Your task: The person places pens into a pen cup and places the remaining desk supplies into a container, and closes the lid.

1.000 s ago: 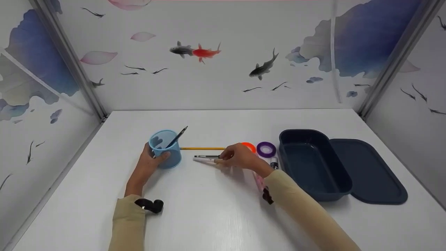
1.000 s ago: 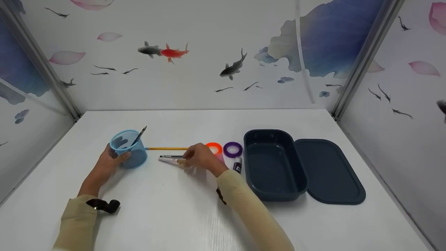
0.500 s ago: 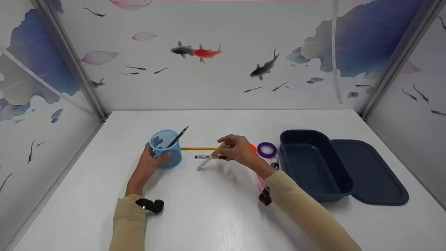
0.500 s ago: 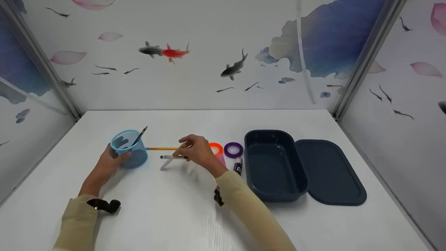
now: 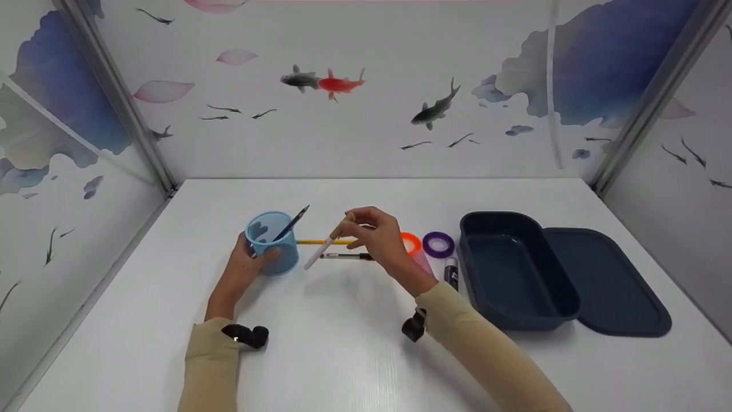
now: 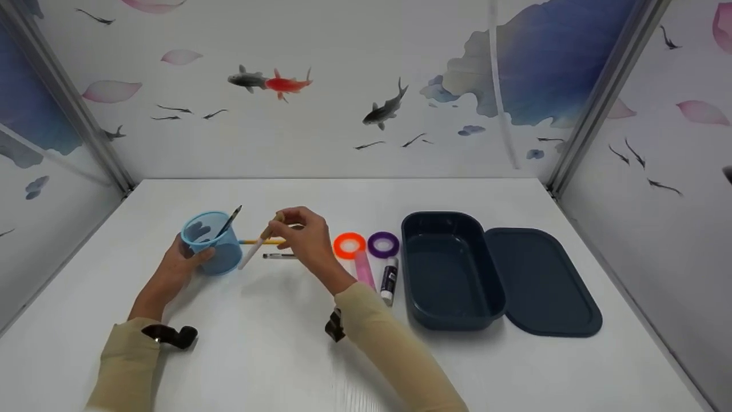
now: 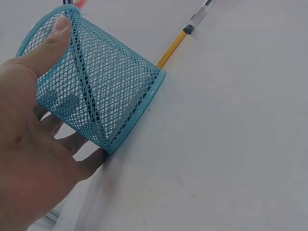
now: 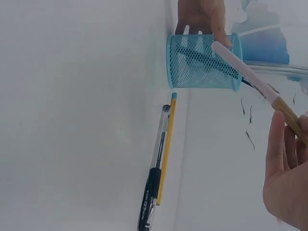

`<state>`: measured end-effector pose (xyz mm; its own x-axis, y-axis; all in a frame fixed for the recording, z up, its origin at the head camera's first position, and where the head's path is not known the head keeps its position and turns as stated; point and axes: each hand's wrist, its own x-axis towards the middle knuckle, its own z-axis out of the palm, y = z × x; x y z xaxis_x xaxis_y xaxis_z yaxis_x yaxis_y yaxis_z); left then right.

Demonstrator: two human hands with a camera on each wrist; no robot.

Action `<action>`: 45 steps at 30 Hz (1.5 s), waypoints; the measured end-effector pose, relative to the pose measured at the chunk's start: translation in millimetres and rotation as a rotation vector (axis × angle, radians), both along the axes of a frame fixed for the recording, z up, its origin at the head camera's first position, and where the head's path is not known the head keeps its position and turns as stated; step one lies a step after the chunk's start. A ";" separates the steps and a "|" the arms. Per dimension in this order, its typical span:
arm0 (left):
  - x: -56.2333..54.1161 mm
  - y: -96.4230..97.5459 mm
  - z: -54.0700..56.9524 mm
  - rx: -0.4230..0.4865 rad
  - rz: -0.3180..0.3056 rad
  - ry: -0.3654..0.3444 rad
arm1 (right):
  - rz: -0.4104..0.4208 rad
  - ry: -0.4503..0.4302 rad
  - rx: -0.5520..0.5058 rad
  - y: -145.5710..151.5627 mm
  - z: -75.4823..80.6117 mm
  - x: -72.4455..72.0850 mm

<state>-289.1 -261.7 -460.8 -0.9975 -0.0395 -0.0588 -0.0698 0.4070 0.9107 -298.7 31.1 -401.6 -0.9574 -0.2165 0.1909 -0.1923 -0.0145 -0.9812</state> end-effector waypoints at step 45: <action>-0.2 0.1 1.2 0.059 -0.002 0.023 | -0.152 0.017 -0.177 -76.6 9.6 4.8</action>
<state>-289.3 -261.6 -459.6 -0.9987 -0.0347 -0.0379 -0.0477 0.3527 0.9345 -293.8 -45.5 -392.0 -0.9729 -0.0313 0.2293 -0.2218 -0.1559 -0.9625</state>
